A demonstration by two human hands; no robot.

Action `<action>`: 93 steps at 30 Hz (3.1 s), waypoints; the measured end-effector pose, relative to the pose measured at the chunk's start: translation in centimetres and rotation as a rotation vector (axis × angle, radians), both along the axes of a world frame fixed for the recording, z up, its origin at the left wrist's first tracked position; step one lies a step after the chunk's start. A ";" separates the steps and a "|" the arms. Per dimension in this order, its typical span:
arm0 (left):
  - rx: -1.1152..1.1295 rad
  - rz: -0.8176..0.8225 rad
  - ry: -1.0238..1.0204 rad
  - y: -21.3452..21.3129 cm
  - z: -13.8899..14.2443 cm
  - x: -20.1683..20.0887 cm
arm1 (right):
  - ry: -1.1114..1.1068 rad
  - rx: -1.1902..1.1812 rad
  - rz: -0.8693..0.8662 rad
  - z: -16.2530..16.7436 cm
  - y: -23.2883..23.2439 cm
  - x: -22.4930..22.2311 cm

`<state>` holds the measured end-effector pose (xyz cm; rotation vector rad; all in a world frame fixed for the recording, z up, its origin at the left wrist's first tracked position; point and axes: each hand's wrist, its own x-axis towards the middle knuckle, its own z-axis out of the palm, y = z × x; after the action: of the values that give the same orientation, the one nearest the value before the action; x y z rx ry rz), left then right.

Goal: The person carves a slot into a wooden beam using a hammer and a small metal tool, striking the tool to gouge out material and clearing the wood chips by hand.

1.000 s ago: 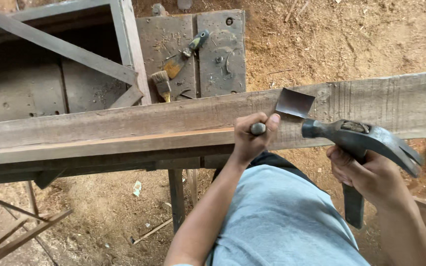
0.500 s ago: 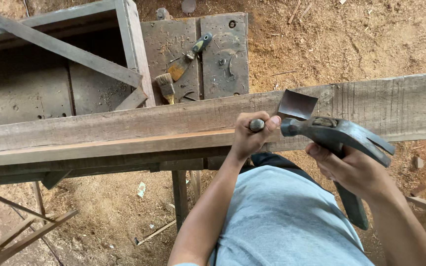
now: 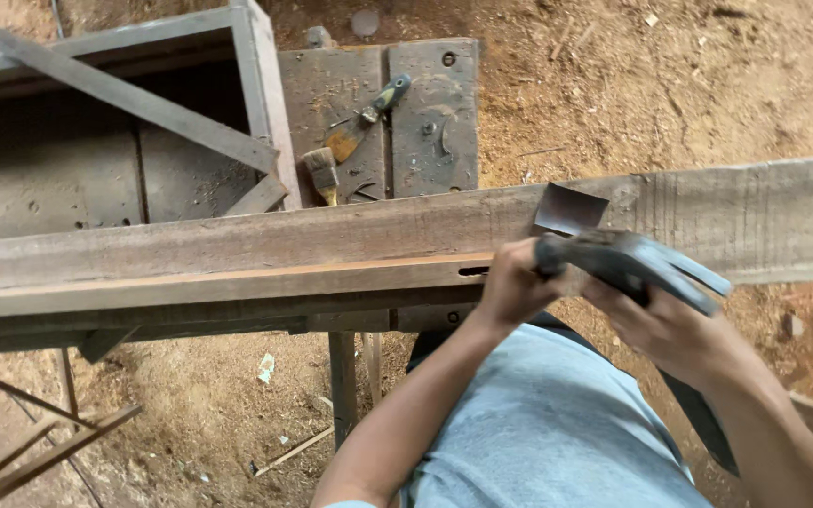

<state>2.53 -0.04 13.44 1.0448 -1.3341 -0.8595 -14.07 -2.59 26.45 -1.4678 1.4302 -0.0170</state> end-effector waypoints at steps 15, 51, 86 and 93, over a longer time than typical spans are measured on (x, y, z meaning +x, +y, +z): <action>0.135 0.065 -0.323 1.0 -2.1 0.1 | -0.255 0.210 -0.385 -3.5 2.6 -3.7; 0.138 -0.007 -0.594 0.4 -1.5 -1.7 | -0.664 0.141 -0.529 -8.1 5.0 -7.8; 0.310 -0.109 -0.636 0.1 -1.3 -1.7 | -0.418 0.275 -0.627 -9.4 5.9 -8.2; 0.236 -0.036 -0.586 0.4 -0.3 -2.4 | -0.590 0.134 -0.633 -8.1 5.4 -10.8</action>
<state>0.11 0.32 13.09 1.5391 -1.7670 -0.7777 -24.89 2.79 18.35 -0.7543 1.3026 -0.6774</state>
